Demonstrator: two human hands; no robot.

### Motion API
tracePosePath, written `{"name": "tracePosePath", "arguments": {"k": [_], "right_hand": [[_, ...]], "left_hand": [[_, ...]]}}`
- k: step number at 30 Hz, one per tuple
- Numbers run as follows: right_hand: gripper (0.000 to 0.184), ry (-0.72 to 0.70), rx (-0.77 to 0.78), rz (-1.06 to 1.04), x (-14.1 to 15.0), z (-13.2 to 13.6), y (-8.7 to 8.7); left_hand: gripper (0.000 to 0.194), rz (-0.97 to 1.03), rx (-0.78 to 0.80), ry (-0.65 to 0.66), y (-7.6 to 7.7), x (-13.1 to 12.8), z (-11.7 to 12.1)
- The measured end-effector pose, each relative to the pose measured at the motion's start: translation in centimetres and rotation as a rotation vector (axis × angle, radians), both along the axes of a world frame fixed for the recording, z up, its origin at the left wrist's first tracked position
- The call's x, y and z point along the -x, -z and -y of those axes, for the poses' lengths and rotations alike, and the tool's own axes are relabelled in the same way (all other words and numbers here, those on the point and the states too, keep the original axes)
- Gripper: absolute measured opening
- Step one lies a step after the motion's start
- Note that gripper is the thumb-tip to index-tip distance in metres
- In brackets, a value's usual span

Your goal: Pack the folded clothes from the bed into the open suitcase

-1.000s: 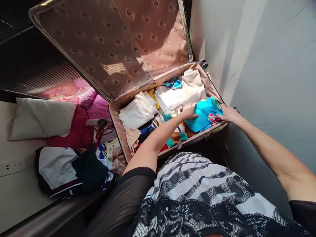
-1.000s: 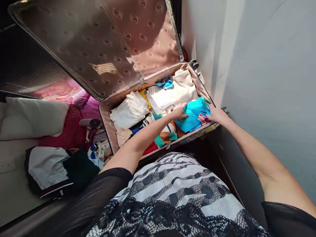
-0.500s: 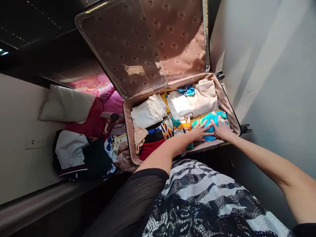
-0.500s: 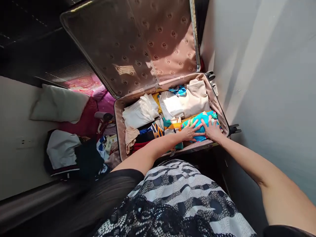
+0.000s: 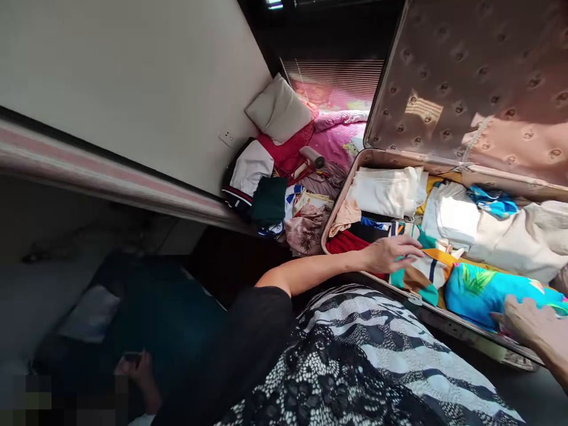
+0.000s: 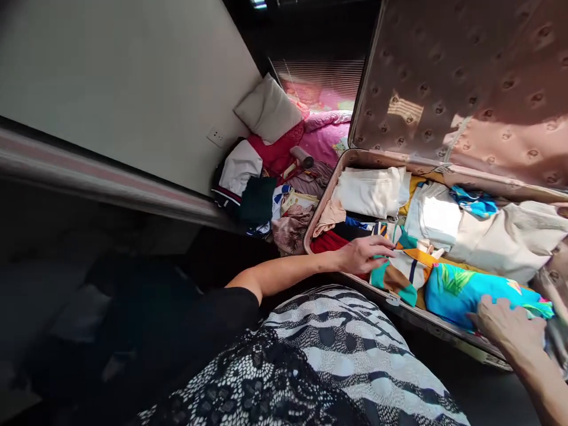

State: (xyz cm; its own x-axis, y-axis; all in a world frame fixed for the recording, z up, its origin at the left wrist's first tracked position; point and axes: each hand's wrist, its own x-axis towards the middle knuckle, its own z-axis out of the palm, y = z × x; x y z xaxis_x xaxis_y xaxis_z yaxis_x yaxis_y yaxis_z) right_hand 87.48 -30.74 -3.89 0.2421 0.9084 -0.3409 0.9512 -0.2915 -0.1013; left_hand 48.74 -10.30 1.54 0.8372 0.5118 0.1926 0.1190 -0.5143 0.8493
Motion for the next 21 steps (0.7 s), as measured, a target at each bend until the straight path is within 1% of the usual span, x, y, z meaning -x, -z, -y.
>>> {"name": "tracePosePath", "arguments": {"k": [2,3,5,7,8,9,10,11,13,15,18,20,21], "right_hand": [[0.067,-0.024,0.062,0.073,3.6,-3.2,-2.4],[0.066,-0.065,0.062,0.07,5.9,-4.9,-3.6],[0.062,-0.172,0.032,0.002,11.0,-8.4,-5.5],[0.059,-0.256,0.024,-0.062,16.2,-11.4,-6.8],[0.059,-0.281,0.027,-0.081,18.6,-12.7,-7.2],[0.059,-0.292,0.032,-0.09,20.9,-13.9,-7.5],[0.06,-0.295,0.036,-0.096,22.9,-14.9,-7.7],[0.059,-0.296,0.04,-0.1,24.7,-15.7,-7.9],[0.057,-0.308,0.046,-0.11,27.7,-17.0,-8.1],[0.054,-0.325,0.043,-0.109,30.0,-17.9,-8.2],[0.052,-0.355,0.039,-0.094,32.4,-18.7,-8.0],[0.053,-0.387,0.043,-0.09,33.7,-19.0,-7.8],[0.053,-0.399,0.046,-0.083,34.2,-19.0,-7.6]], "left_hand": [[0.023,0.039,0.156,-0.393,0.2,8.0,-1.3],[0.023,0.032,0.225,-0.594,0.6,11.8,-1.9],[0.022,-0.021,0.347,-0.944,1.9,18.7,-2.5],[0.02,-0.091,0.486,-1.221,3.5,24.2,-2.6],[0.022,-0.125,0.555,-1.327,4.3,26.3,-2.5],[0.024,-0.155,0.608,-1.401,5.1,28.1,-2.4],[0.027,-0.181,0.631,-1.445,5.7,29.5,-2.2],[0.03,-0.206,0.618,-1.463,6.3,30.8,-2.1],[0.032,-0.252,0.505,-1.468,7.1,32.7,-2.2],[0.034,-0.294,0.374,-1.476,7.5,34.4,-3.2],[0.04,-0.354,0.295,-1.482,7.9,36.2,-6.3],[0.051,-0.431,0.291,-1.446,8.1,36.6,-9.0],[0.058,-0.503,0.3,-1.423,8.3,36.6,-10.3]]}}
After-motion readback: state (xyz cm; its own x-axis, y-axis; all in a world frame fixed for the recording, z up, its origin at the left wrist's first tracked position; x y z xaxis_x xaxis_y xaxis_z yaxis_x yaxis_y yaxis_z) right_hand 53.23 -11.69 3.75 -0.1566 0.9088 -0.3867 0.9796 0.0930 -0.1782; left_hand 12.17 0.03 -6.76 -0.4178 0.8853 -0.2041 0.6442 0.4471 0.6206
